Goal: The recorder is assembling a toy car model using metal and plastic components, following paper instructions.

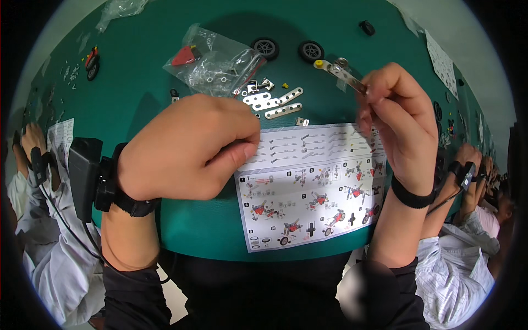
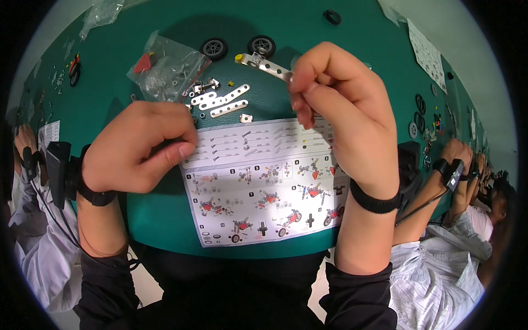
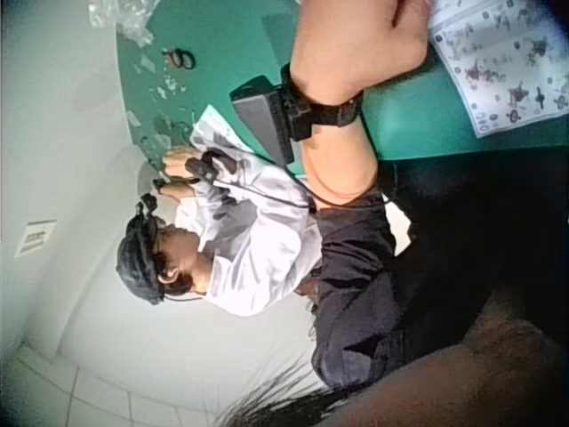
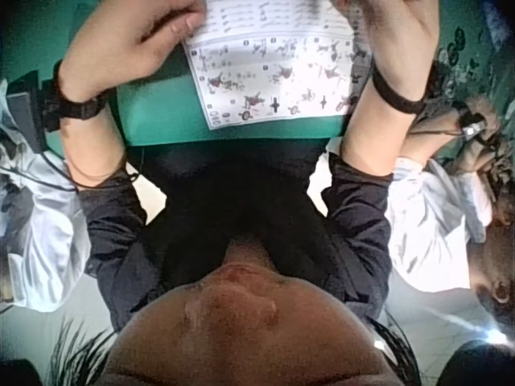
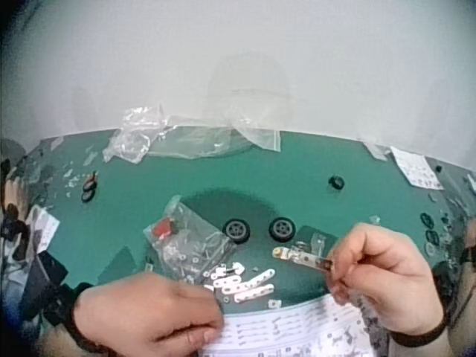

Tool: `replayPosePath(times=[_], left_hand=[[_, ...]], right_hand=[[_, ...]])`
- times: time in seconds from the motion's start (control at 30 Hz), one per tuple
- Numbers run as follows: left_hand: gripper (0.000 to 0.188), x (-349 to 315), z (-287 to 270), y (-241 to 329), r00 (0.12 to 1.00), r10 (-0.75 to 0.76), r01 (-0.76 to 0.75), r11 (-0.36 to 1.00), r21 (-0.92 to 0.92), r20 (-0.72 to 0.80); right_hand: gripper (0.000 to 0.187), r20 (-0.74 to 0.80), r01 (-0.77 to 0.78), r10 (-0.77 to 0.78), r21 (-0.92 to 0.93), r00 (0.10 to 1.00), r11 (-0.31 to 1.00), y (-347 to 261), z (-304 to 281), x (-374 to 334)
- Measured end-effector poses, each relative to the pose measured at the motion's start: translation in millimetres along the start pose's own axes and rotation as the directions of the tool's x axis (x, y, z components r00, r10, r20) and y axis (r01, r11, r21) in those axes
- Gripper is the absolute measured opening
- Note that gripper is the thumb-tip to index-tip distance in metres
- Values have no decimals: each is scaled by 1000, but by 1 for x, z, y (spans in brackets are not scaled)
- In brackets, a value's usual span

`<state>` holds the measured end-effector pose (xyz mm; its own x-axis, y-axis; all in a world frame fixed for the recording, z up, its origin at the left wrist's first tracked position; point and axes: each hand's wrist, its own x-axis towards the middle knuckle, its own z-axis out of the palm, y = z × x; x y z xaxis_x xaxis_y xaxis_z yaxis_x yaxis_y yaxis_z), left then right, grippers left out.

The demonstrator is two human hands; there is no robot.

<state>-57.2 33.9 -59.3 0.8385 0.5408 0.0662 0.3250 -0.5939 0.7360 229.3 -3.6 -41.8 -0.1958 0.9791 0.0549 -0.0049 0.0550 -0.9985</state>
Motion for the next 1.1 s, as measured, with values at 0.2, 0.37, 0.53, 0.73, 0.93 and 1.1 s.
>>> replayPosePath(times=[0.2, 0.37, 0.53, 0.73, 0.93, 1.1], left_hand=[[7, -1, -1, 4, 1000, -24, 25, 997, 74, -19], [7, -6, -13, 12, 997, -48, 54, 994, 90, -67], [9, -9, -15, 3, 977, -35, 84, 970, 226, -210], [11, 0, -9, -2, 948, -57, 144, 954, 263, -314], [12, 10, -3, -2, 928, 31, 80, 957, 280, -371], [12, 18, 12, -1, 930, 20, 93, 953, 288, -366]], right_hand=[[18, -23, -11, 11, 12, 1000, 1000, -13, -5, 2], [19, -33, -54, 50, -133, 998, 990, -41, 17, 3], [11, 117, -152, 175, -181, 978, 972, -10, 16, 21], [10, 100, -262, 265, -42, 959, 964, 4, 11, 18], [12, 179, -301, 260, 265, 949, 916, -9, 7, 13], [13, 171, -282, 236, 329, 957, 901, -8, 6, 10]])
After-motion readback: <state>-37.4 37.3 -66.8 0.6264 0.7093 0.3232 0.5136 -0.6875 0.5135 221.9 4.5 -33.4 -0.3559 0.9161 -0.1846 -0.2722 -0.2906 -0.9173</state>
